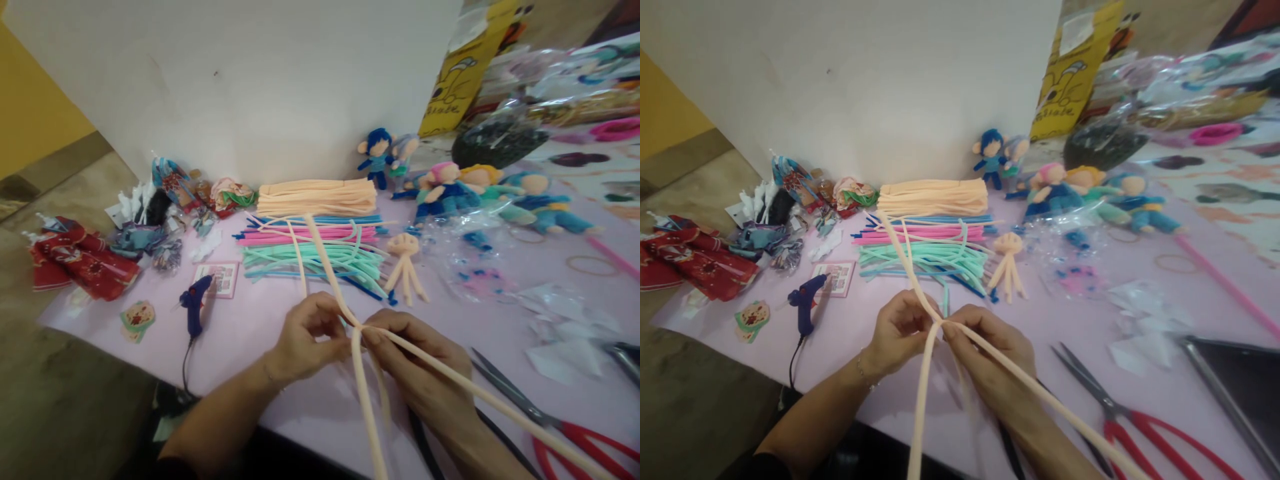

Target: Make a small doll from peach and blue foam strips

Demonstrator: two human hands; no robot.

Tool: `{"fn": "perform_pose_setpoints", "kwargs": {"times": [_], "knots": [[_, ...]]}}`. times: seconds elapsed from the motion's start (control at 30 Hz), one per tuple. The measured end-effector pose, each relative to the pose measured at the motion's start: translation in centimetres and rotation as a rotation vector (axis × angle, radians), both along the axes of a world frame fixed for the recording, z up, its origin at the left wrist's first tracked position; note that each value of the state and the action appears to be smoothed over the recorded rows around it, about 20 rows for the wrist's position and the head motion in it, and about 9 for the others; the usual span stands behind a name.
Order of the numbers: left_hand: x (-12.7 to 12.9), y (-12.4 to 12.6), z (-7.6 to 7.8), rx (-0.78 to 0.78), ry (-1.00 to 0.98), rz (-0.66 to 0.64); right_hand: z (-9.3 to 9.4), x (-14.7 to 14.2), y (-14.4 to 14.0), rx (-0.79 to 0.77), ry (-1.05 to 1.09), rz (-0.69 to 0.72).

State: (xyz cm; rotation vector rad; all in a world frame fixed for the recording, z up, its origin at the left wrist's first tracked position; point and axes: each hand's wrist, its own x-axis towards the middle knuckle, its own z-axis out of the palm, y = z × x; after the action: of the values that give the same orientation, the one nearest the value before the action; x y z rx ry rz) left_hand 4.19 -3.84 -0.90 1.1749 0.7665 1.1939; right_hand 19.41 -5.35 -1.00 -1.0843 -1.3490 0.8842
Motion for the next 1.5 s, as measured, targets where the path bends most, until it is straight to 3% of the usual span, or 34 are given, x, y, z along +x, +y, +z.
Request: {"fn": "perform_pose_setpoints", "kwargs": {"times": [0.27, 0.43, 0.6, 0.77, 0.93, 1.1, 1.33, 1.5], "knots": [[0.1, -0.4, 0.0, 0.054, 0.038, 0.028, 1.4, -0.2, -0.5, -0.023, 0.007, 0.034], [-0.1, -0.9, 0.4, 0.136, 0.064, 0.054, 0.3, 0.0, 0.0, -0.088, 0.016, 0.026], [-0.2, -0.4, -0.7, 0.274, -0.014, 0.047, -0.5, 0.2, 0.3, -0.186, 0.08, 0.054], [0.0, 0.2, -1.9, 0.332, -0.082, 0.02, 0.7, -0.3, -0.1, -0.316, 0.204, 0.109], [0.0, 0.4, -2.0, 0.267, -0.173, -0.024, 1.2, -0.2, 0.1, -0.394, 0.222, 0.18], [-0.3, 0.7, -1.5, 0.091, -0.174, -0.136, 1.3, 0.1, 0.3, -0.456, 0.233, 0.262], [-0.6, 1.1, -0.9, -0.139, -0.204, -0.306, 1.0, 0.2, 0.5, -0.348, 0.108, 0.282], [-0.6, 1.4, -0.9, -0.261, -0.269, -0.298, 0.7, 0.3, 0.6, -0.241, -0.004, 0.239]]}}
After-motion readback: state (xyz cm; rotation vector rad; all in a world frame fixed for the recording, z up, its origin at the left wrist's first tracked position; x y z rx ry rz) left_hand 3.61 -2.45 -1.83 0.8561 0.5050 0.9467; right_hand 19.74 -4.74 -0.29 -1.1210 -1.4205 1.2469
